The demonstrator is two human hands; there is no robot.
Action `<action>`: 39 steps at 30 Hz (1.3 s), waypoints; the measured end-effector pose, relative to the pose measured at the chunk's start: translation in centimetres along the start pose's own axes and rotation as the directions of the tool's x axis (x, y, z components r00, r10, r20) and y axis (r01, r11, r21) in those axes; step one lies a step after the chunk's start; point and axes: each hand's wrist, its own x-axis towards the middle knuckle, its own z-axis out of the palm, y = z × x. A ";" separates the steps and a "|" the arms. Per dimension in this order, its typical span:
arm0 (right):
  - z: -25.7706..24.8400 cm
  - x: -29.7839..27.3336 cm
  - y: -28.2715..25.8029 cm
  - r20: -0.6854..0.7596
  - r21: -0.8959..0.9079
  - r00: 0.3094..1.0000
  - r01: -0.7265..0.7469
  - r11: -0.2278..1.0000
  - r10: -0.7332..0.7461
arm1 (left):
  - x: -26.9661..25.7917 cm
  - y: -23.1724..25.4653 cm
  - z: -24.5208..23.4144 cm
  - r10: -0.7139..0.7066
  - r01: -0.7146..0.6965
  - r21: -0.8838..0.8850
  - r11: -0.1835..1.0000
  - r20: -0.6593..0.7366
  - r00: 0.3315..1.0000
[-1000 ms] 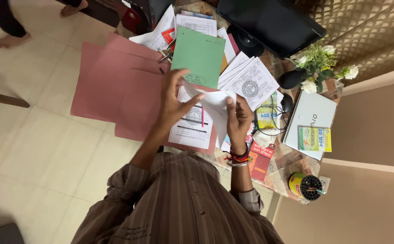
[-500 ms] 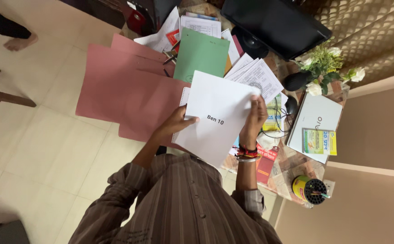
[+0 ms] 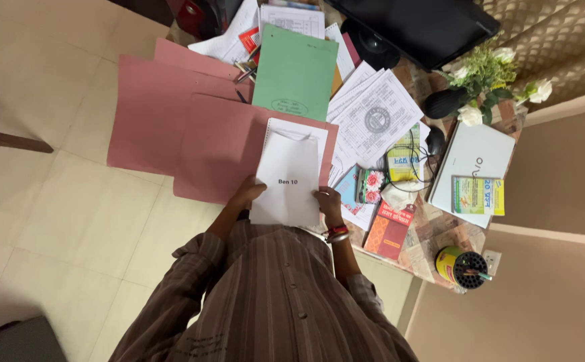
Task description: The person sorts through a pile of papers on a cluttered desk, picking up sheets, flipping them over, and placing them into a pink folder. The person handles multiple documents and folders, occasionally adjusting their position on the desk.
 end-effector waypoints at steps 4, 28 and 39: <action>0.8 0.5 -0.2 -0.109 -0.161 0.992 0.038 0.986 -0.056 | 0.0 -0.4 0.1 -0.059 0.075 0.096 0.993 -0.157 0.986; 1.3 2.7 -2.0 -0.195 -0.165 0.975 0.076 0.983 -0.108 | 2.7 1.1 0.7 0.291 -0.120 0.316 0.941 -0.578 0.762; 0.9 2.2 -1.8 -0.166 -0.230 0.980 0.074 0.970 -0.114 | 2.7 1.4 0.8 0.299 -0.079 0.372 0.925 -0.582 0.756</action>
